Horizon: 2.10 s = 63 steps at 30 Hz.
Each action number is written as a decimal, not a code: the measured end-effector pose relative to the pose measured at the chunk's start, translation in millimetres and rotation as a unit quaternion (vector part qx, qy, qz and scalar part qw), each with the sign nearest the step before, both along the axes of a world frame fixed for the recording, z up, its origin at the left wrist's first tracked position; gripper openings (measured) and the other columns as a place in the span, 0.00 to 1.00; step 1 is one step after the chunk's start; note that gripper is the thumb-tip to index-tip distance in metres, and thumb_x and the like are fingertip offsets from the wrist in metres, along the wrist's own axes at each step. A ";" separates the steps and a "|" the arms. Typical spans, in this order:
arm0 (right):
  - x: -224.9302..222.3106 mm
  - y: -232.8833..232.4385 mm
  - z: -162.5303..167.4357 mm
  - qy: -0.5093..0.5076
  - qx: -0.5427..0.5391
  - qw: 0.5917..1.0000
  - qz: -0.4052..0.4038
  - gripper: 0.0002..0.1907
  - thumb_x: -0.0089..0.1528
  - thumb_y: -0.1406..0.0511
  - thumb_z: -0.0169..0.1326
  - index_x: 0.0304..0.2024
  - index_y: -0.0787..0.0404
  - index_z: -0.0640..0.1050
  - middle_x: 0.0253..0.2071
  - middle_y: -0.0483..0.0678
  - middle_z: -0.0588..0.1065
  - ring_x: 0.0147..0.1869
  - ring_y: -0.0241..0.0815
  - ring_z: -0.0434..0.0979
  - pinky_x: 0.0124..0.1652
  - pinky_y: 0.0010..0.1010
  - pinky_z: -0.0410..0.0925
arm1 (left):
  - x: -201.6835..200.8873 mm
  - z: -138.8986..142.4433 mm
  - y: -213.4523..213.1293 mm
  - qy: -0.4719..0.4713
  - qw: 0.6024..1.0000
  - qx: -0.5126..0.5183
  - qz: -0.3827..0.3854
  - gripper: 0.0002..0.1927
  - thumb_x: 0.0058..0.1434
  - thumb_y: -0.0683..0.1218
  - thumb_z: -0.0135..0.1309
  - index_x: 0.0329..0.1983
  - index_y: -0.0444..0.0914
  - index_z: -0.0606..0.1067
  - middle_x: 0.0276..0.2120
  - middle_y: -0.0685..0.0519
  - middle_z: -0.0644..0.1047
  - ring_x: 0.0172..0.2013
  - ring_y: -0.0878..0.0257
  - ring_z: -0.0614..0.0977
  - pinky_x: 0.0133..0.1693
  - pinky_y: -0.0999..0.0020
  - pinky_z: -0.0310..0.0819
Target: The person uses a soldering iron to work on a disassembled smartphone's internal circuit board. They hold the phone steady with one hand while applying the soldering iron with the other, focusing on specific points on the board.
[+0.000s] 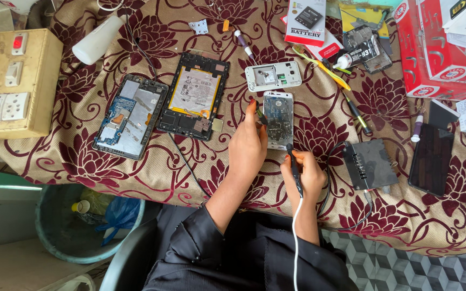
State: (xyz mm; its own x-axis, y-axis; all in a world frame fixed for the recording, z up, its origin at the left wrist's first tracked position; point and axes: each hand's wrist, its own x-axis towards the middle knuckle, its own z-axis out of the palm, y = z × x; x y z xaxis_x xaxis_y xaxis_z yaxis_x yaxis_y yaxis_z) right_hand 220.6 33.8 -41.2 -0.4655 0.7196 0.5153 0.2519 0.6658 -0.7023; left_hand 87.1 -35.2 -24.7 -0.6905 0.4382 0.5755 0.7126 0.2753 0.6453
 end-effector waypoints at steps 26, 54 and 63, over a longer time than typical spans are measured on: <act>2.2 -1.5 2.5 -0.001 0.017 1.000 -0.008 0.09 0.56 0.74 0.63 0.37 0.68 0.77 0.27 0.51 0.79 0.28 0.36 0.81 0.28 0.24 0.69 | -0.4 -2.0 0.7 -0.005 1.000 -0.001 0.000 0.38 0.63 0.37 0.56 0.73 0.33 0.53 0.40 0.45 0.79 0.36 0.48 0.82 0.35 0.55 0.77; 4.9 -3.5 6.3 0.019 0.015 1.000 -0.006 0.08 0.56 0.74 0.61 0.35 0.67 0.74 0.26 0.47 0.76 0.25 0.32 0.74 0.26 0.23 0.65 | 0.3 0.1 -0.1 -0.004 1.000 0.001 -0.002 0.37 0.63 0.36 0.56 0.73 0.32 0.54 0.39 0.44 0.79 0.36 0.48 0.82 0.36 0.55 0.78; 5.5 -5.9 7.4 0.021 0.007 1.000 -0.015 0.07 0.58 0.74 0.61 0.37 0.67 0.75 0.25 0.46 0.76 0.25 0.31 0.73 0.26 0.22 0.64 | 0.5 0.5 -1.0 -0.001 1.000 0.005 -0.005 0.37 0.63 0.36 0.56 0.73 0.31 0.54 0.39 0.44 0.79 0.36 0.48 0.82 0.36 0.55 0.77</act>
State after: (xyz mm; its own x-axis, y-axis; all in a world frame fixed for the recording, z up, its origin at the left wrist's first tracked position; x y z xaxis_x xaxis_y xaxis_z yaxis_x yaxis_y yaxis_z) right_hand 226.2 27.9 -33.8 -0.4209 0.7260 0.5439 0.2417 0.6676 -0.7041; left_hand 87.5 -36.2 -24.2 -0.6867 0.4396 0.5790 0.7146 0.2617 0.6488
